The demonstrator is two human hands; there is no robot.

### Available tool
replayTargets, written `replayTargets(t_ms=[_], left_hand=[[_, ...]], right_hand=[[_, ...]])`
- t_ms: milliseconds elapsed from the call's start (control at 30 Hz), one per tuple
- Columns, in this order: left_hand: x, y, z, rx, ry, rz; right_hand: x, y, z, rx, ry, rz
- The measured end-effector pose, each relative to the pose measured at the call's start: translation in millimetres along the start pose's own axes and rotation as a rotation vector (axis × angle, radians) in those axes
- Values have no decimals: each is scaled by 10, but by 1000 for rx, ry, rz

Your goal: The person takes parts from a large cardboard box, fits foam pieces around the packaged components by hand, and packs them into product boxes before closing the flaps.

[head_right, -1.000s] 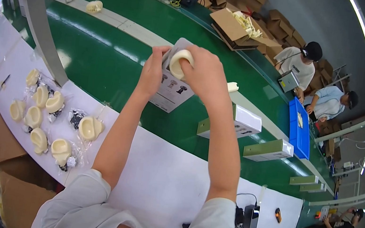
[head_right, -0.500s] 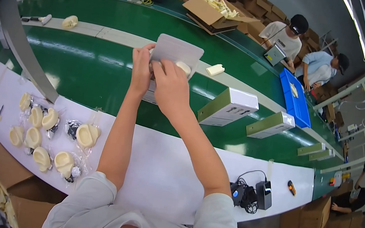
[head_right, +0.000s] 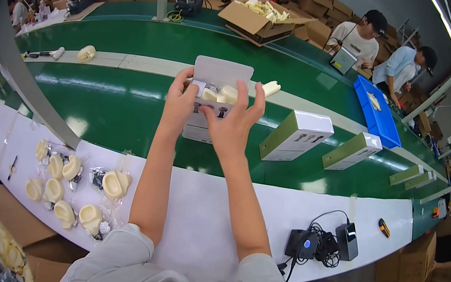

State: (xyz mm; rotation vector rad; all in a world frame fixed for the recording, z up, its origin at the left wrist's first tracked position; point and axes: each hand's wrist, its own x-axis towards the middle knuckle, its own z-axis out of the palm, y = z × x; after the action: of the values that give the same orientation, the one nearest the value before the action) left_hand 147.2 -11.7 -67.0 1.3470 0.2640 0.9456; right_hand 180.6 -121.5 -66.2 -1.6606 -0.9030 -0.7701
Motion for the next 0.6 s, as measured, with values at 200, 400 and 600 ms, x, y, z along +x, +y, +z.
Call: replayTargets(t_ms=[200,400,600], left_hand=[[46,-168,117,-162,-102,132],[-14,-396,105,-230,-134,409],[-78,-405,194,-184,-103,379]], right_hand=[[-55,710,-100,107,-375,-25],[67,602,-78,883,134,478],[125,556,-211,716,-16,339]])
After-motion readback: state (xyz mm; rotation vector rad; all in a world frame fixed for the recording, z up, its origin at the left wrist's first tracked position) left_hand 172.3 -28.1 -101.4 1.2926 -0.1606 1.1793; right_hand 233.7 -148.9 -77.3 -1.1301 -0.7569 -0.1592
